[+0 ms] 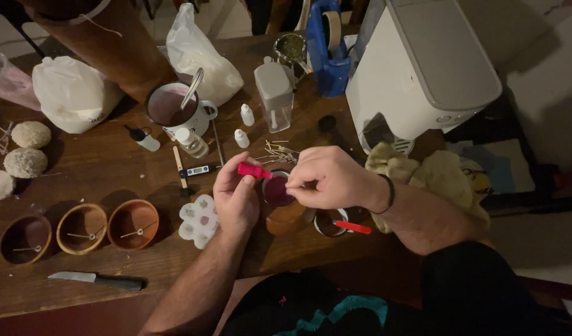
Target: Adding red liquid dye to a container of melted wax and stirring it thoroughly with a spoon.
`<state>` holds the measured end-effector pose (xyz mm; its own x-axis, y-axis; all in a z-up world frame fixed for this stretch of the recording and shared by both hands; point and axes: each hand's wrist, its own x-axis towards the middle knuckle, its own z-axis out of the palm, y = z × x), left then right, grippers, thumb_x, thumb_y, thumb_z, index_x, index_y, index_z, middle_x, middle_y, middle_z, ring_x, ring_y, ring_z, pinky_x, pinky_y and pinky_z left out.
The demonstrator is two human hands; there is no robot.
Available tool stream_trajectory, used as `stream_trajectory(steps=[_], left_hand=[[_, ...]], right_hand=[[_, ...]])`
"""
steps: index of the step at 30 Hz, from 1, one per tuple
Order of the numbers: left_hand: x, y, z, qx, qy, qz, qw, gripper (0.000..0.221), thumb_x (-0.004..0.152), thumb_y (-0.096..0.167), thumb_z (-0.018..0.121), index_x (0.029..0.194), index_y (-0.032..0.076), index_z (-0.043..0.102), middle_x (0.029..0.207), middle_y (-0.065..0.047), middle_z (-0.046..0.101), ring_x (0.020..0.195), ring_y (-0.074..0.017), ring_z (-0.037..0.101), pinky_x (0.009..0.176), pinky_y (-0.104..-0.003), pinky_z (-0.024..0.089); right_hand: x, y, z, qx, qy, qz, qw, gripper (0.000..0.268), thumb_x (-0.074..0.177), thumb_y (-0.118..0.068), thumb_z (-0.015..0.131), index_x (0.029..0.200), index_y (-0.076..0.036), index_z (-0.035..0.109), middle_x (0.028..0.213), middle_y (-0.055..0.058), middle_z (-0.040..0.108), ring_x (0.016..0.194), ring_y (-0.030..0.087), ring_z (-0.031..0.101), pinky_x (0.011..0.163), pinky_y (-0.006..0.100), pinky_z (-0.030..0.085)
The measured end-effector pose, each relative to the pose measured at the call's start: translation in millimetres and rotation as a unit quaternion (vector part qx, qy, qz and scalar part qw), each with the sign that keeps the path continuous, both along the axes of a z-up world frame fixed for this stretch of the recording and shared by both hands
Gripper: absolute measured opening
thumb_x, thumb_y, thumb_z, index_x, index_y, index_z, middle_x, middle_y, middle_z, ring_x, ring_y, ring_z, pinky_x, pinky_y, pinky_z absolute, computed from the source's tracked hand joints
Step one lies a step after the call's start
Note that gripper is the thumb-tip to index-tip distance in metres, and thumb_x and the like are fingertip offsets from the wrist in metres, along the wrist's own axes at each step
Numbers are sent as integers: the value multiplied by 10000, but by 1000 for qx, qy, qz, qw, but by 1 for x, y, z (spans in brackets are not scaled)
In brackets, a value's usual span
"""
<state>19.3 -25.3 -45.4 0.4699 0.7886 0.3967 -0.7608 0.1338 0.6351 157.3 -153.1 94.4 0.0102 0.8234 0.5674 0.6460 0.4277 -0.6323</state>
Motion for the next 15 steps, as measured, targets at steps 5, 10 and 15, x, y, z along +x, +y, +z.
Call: stream_trajectory(steps=[5,10,15], left_hand=[[-5,-3,-11,-16,32,21,999,434,876,21,723,1272,-122,619,1054,-287,655,928,-274,648,785,-399,608],[-5,10,-22,-8,58,25,998,450,865,56,738,1273,-100,631,1081,-254,674,930,-261,663,781,-379,608],[-7,7,-21,-63,67,-20,996,429,909,-10,651,1333,-53,601,1072,-215,643,974,-275,622,828,-436,608]], right_hand=[[-1,-4,5,11,-52,-43,998,130,784,-23,739,695,-95,678,681,61,691,616,258,645,558,363,526],[-1,-1,4,25,-40,-30,998,143,768,-43,762,666,-119,696,624,55,669,579,253,643,557,357,523],[7,-5,6,34,-100,-36,994,219,848,-10,629,679,-150,630,705,-37,671,644,198,561,633,320,466]])
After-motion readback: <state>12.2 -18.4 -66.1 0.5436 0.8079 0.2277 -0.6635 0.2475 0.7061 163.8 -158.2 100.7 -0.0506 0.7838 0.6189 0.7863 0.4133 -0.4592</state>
